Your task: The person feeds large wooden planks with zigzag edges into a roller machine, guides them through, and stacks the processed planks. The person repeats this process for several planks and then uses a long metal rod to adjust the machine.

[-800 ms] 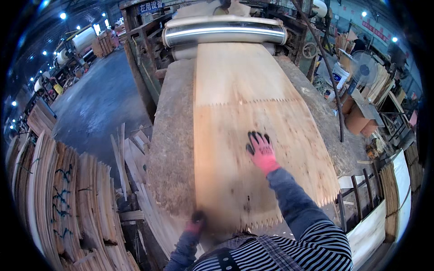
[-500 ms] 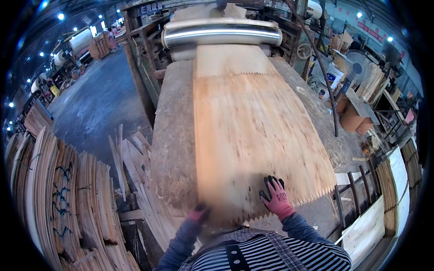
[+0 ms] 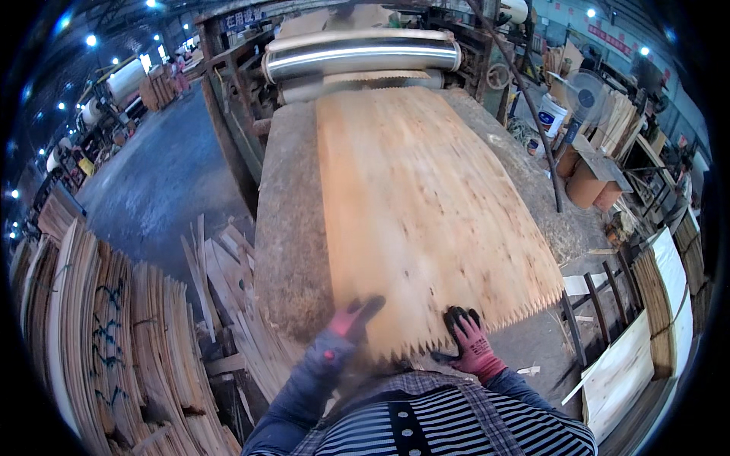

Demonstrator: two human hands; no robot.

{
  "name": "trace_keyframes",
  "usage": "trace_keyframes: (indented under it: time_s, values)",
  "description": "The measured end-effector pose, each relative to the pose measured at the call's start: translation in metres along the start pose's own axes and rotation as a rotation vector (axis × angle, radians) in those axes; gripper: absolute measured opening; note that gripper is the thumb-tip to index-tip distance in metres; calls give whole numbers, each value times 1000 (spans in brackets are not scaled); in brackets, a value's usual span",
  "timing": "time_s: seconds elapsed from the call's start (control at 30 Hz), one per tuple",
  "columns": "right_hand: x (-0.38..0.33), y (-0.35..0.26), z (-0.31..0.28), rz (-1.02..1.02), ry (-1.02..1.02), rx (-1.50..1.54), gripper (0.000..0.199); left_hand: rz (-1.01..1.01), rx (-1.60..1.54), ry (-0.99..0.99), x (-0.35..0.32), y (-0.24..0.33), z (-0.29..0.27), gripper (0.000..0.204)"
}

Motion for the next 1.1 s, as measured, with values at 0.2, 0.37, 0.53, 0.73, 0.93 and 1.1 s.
trace_keyframes:
  time_s: [0.2,0.37,0.53,0.73,0.93,1.1]
  values:
    - [-6,15,1,56,139,-107,54,69,-7,-4,-1,-33,-10,34]
    - [-25,20,44,62,54,-204,52,-352,229,202,-13,-142,-41,35]
    - [-24,20,41,31,216,-199,44,-161,130,270,-17,-155,-36,33]
    - [-26,24,46,22,265,-165,46,-137,103,288,-19,-145,-35,29]
    - [-21,15,37,10,292,-202,42,-117,22,331,-21,-149,-36,28]
    - [-20,16,36,9,272,-209,42,-286,-19,362,-18,-170,-42,27]
Point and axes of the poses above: each hand's wrist, its own x-axis towards the middle knuckle, its own z-axis out of the palm, y = z × x, the point moved 7 cm from there along x, towards the middle knuckle, and after that the axes turned 15 degrees about y, right-handed, at the moved point
